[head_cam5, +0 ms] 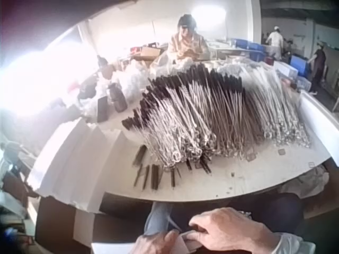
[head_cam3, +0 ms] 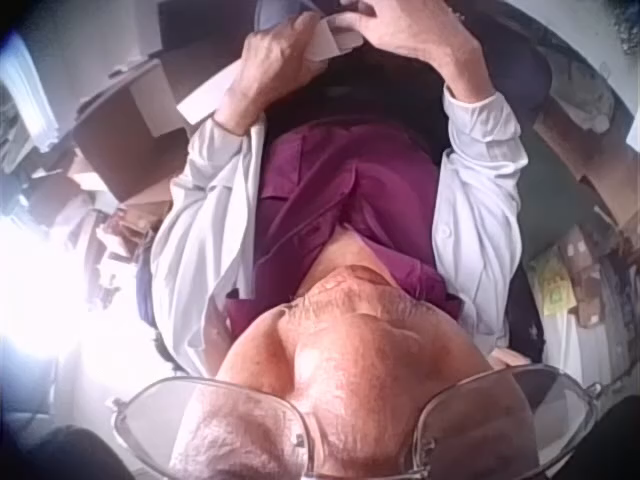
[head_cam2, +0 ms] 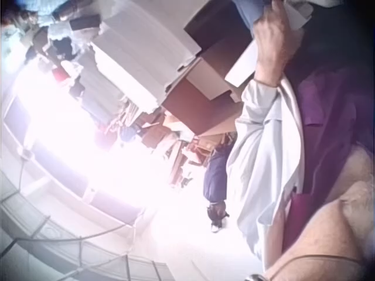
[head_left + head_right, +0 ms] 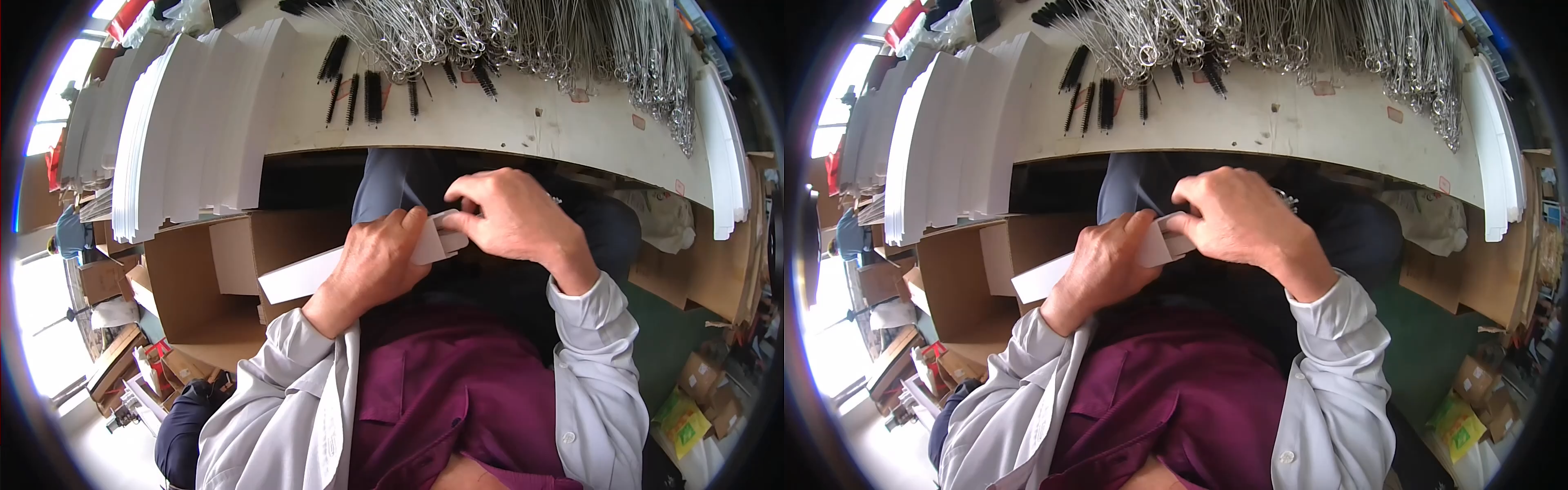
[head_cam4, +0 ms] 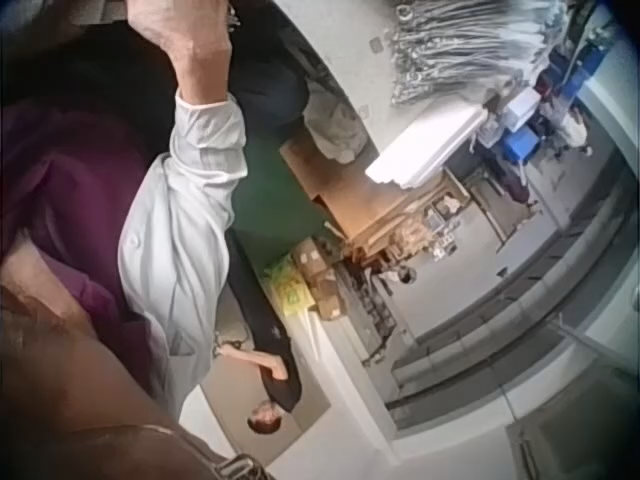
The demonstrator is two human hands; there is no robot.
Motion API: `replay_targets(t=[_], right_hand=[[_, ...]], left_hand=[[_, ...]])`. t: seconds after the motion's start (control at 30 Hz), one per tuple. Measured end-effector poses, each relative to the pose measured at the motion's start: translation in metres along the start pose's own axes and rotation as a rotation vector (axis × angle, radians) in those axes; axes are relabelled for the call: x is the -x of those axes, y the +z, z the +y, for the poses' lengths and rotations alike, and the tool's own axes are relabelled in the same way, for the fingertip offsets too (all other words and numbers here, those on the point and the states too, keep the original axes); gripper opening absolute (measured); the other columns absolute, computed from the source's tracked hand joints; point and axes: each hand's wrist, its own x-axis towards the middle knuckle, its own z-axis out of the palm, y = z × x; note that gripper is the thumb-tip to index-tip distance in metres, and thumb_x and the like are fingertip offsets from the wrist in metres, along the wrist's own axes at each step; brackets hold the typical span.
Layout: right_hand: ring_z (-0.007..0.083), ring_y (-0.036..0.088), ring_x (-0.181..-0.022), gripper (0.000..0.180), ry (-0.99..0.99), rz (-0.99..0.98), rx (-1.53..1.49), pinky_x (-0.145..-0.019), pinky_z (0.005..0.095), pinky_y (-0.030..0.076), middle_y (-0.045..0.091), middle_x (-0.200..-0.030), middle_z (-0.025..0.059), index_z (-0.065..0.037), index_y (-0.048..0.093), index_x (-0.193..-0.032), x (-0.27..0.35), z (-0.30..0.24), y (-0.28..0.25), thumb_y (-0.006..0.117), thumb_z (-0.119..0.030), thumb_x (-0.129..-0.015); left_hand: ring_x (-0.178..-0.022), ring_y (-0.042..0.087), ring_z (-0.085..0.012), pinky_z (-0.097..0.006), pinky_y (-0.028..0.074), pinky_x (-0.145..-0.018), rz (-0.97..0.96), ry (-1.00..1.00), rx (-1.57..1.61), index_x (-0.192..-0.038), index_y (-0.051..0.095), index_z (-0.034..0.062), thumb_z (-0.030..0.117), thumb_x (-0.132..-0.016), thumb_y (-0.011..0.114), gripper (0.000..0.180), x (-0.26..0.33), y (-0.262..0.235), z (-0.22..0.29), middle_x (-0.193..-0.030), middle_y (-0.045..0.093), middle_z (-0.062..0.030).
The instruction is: Packing bundles of thin metal rods into long white cardboard boxes.
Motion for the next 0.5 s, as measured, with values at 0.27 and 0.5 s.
replay_targets(t=[0.27,0.5], right_hand=[[0.0386,0.065,-0.060,0.036,0.145,0.384,0.054,-0.055,0.0437,0.047,0.065,-0.070,0.0214,0.002,0.067,-0.088,0.018,0.038,-0.025,0.070,-0.032,-0.101],[0.0375,0.053,-0.054,0.030,-0.093,0.480,-0.216,-0.051,0.0404,0.042,0.057,-0.064,0.0200,0.001,0.063,-0.085,0.003,0.016,0.040,0.068,-0.021,-0.103]], left_hand=[[-0.082,0.074,-0.0395,-0.047,0.060,-0.073,0.050,-0.114,0.084,-0.115,0.064,0.0032,0.025,-0.075,0.087,0.052,0.002,-0.005,-0.009,-0.091,0.074,-0.0198],[-0.082,0.074,-0.0398,-0.048,0.060,-0.071,-0.034,-0.195,0.037,-0.114,0.062,0.0023,0.026,-0.078,0.085,0.049,-0.007,0.003,0.000,-0.091,0.073,-0.0198]])
